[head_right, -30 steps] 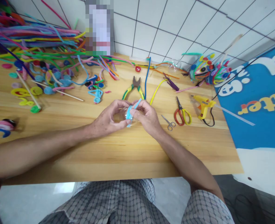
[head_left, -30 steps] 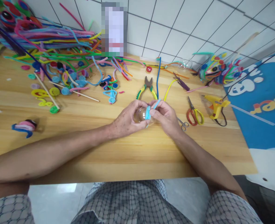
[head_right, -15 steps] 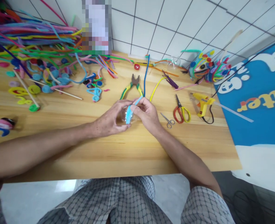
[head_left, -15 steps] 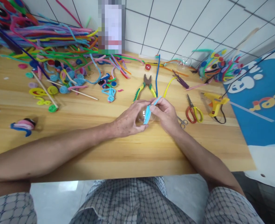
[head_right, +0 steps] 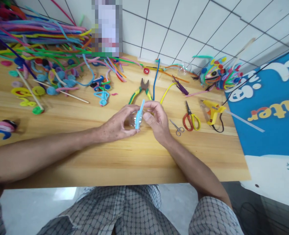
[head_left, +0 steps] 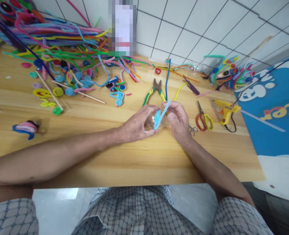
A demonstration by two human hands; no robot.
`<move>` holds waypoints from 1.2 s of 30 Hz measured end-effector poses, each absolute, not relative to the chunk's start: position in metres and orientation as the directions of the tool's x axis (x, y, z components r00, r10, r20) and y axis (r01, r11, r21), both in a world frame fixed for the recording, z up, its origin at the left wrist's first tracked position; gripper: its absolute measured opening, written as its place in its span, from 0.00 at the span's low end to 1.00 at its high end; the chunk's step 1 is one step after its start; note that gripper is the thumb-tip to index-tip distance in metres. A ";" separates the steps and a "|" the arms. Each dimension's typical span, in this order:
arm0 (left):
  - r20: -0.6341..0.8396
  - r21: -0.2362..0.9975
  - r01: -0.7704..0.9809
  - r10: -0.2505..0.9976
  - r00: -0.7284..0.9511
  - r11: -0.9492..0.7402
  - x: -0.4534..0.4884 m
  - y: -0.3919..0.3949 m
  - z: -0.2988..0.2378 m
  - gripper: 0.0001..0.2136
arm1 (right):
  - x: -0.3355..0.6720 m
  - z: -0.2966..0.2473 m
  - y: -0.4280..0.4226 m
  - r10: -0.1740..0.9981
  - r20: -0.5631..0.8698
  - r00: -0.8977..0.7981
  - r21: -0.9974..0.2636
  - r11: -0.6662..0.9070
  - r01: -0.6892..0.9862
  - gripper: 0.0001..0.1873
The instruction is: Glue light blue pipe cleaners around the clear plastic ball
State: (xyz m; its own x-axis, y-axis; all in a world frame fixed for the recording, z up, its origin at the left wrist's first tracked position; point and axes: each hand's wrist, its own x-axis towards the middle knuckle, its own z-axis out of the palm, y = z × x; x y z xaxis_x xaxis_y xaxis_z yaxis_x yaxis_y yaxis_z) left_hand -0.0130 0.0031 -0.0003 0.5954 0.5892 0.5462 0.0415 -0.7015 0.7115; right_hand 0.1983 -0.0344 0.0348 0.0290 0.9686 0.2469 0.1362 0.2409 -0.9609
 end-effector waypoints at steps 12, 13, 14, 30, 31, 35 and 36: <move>0.546 0.701 0.113 0.632 0.550 -0.704 -0.012 0.009 -0.002 0.31 | 0.210 0.048 -0.048 0.951 0.302 -0.070 -0.856 0.303 0.420 0.21; 0.547 0.696 0.120 0.630 0.550 -0.708 -0.012 0.008 -0.002 0.30 | 0.209 0.047 -0.049 0.942 0.325 -0.088 -0.828 0.329 0.454 0.19; 0.549 0.689 0.127 0.628 0.552 -0.714 -0.011 0.008 -0.001 0.30 | 0.207 0.046 -0.049 0.933 0.349 -0.094 -0.807 0.350 0.476 0.17; 0.546 0.674 0.101 0.586 0.599 -0.732 -0.008 0.006 -0.002 0.34 | 0.201 0.035 -0.043 0.964 0.265 -0.009 -0.929 0.258 0.265 0.15; 0.546 0.675 0.099 0.584 0.601 -0.732 -0.008 0.007 -0.003 0.34 | 0.201 0.036 -0.044 0.965 0.262 -0.006 -0.931 0.254 0.262 0.16; 0.559 0.668 0.088 0.576 0.596 -0.739 -0.008 0.007 -0.004 0.33 | 0.201 0.039 -0.049 0.951 0.307 -0.020 -0.920 0.303 0.248 0.17; 0.560 0.665 0.095 0.578 0.593 -0.741 -0.009 0.007 -0.004 0.33 | 0.201 0.039 -0.050 0.943 0.331 -0.026 -0.913 0.328 0.243 0.16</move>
State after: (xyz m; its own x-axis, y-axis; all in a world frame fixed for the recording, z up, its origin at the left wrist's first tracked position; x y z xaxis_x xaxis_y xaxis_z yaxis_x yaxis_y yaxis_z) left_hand -0.0085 0.0068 -0.0042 0.5935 0.5784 0.5596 0.0946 -0.7406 0.6652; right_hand 0.2015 -0.0505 0.0386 -0.0263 0.9431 0.3315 0.2431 0.3277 -0.9130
